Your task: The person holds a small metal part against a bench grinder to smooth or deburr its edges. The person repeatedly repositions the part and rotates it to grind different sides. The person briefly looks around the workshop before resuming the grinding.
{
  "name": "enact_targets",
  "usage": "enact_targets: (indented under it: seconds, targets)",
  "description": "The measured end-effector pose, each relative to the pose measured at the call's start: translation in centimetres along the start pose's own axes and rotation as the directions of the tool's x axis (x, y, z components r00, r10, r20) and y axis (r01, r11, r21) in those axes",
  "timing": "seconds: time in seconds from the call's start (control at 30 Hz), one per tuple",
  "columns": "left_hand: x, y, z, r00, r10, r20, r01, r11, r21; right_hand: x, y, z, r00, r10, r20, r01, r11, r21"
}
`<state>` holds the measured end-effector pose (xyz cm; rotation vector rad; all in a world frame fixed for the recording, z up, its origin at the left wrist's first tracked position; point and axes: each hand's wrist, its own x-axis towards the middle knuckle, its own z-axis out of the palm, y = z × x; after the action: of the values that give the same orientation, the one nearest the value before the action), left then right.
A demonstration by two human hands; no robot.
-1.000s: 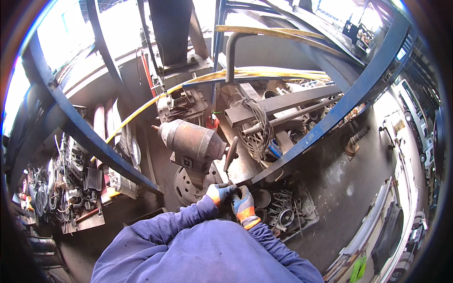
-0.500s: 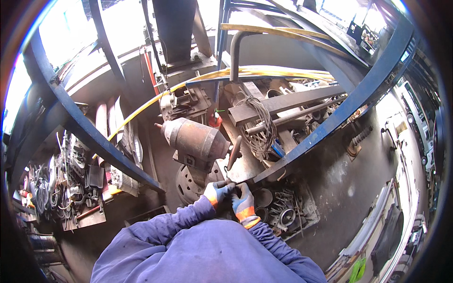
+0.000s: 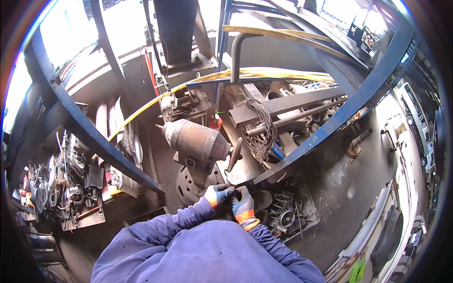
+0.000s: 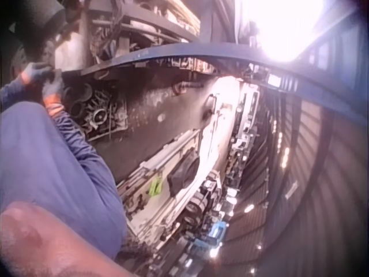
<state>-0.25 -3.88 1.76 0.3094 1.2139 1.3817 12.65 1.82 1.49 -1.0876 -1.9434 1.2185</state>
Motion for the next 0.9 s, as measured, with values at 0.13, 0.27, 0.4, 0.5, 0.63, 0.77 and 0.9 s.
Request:
enact_targets:
  seconds: [0.13, 0.27, 0.4, 0.5, 0.63, 0.77, 0.9]
  targets:
    - [0.0, -0.3, 0.0, 1.0, -0.008, 0.021, 0.009, 0.999, -0.035, -0.1, 1.4, 0.4, 0.999, -0.028, -0.015, 0.027, 0.999, -0.037]
    - [0.1, -0.8, -0.5, 0.999, 0.019, 0.045, -0.018, 0.999, -0.027, -0.3, 0.5, 0.3, 1.0, 0.012, -0.006, -0.012, 1.0, -0.005]
    - [0.5, -1.3, -1.1, 0.998, 0.003, 0.055, -0.005, 1.0, 0.027, -0.6, 0.1, 0.3, 0.997, 0.071, 0.03, -0.072, 0.996, 0.058]
    - [0.6, -1.7, -1.3, 0.999, -0.003, 0.052, 0.0, 0.998, 0.056, -0.9, 1.3, 0.7, 0.993, 0.113, 0.02, -0.114, 0.99, 0.082]
    - [0.5, -1.8, -1.3, 0.997, -0.002, 0.075, -0.002, 0.999, 0.052, -1.1, 1.2, 0.7, 0.994, 0.106, 0.01, -0.107, 0.994, 0.032]
    - [0.6, -1.8, -0.8, 0.996, 0.013, 0.094, -0.021, 0.996, 0.083, -1.5, 1.1, 0.4, 0.995, 0.102, -0.012, -0.101, 0.991, 0.088]
    - [0.5, -0.9, 0.6, 0.991, -0.05, 0.126, 0.057, 0.997, -0.059, -1.5, 2.1, 0.3, 0.998, 0.054, -0.015, -0.05, 0.982, 0.182]
